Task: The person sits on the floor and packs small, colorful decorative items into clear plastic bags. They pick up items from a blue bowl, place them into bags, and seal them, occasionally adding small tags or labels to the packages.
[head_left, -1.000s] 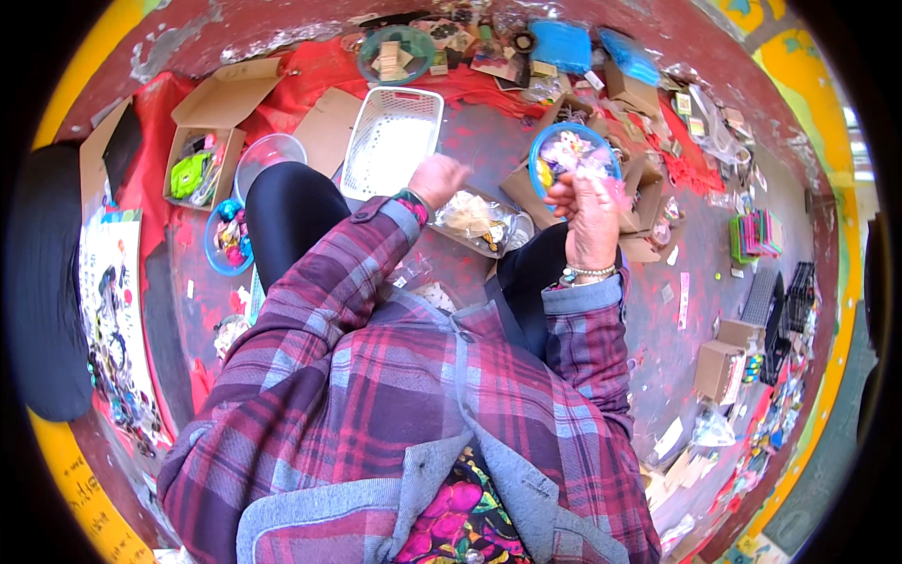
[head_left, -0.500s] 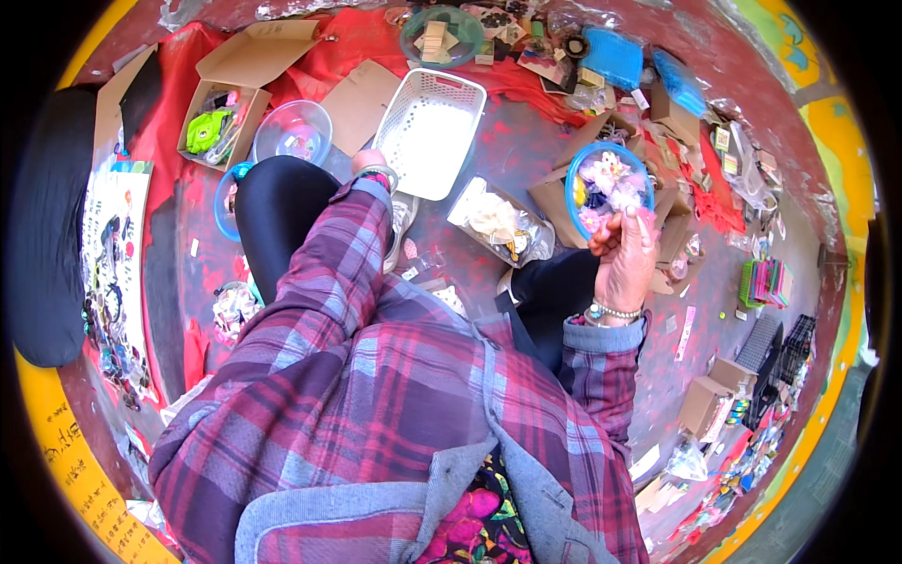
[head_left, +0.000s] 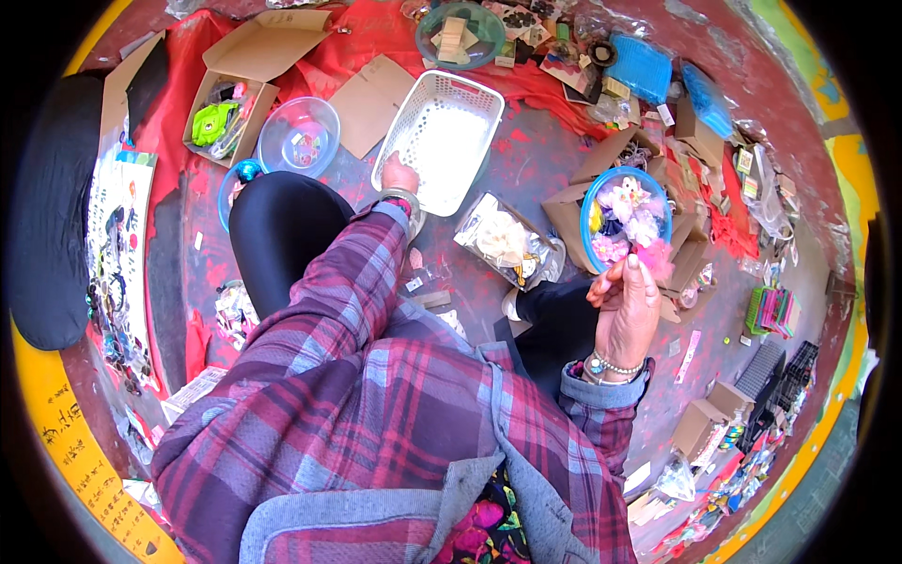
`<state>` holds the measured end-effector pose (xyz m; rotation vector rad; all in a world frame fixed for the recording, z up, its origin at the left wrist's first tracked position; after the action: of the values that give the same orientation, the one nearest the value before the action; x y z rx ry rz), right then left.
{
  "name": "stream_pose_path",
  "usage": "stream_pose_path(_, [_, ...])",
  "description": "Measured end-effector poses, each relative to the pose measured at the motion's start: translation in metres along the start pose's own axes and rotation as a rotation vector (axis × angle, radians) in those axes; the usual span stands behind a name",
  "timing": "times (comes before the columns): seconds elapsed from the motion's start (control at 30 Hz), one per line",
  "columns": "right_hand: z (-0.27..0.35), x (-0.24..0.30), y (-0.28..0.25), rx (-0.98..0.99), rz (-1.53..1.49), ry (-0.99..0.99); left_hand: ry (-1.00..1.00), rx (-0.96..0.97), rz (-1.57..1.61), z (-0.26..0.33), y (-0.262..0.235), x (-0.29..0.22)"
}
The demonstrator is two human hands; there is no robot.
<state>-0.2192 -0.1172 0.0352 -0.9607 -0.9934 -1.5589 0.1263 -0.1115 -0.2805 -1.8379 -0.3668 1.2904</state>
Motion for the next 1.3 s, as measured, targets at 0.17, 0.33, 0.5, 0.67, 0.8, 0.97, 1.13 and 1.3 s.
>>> stream_pose_path(0.17, [0.0, 0.0, -0.001, -0.003, 0.034, 0.036, 0.427, 0.295, -0.514, 0.008, 0.004, -0.045])
stream_pose_path(0.33, [0.001, -0.001, 0.0, 0.009, 0.07, 0.059, 0.687, 0.363, -0.913, -0.034, 0.021, -0.042])
stream_pose_path(0.5, [-0.001, -0.002, 0.0, 0.017, 0.09, 0.074, 0.708, 0.323, -0.825, -0.053, 0.017, -0.025])
stream_pose_path(0.67, [0.0, -0.004, 0.002, 0.017, 0.089, 0.075, 0.319, 0.21, -0.332, -0.063, -0.002, -0.043])
stream_pose_path(0.8, [-0.001, -0.003, 0.006, 0.027, 0.106, 0.074, 0.033, 0.268, -0.31, -0.076, -0.011, -0.025])
stream_pose_path(0.97, [-0.004, -0.009, 0.001, -0.005, 0.149, 0.054, 0.028, 0.355, -0.433, -0.076, 0.0, -0.02])
stream_pose_path(1.13, [-0.003, -0.008, 0.003, 0.006, 0.149, 0.071, 0.075, 0.321, -0.413, -0.063, 0.005, -0.028])
stream_pose_path(1.3, [-0.003, -0.008, 0.006, 0.03, 0.147, 0.05, 0.091, 0.299, -0.383, -0.064, 0.016, -0.011])
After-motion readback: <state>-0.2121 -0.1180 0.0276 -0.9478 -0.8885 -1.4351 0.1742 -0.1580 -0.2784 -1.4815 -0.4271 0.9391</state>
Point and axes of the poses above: each hand's wrist, its own z-axis away from the middle knuckle, its own y-axis out of the palm, x = y × z, the point moved 3 cm from there along -z, towards the middle knuckle, and after that the axes turned 13 degrees about -x, right-handed, at the moved point
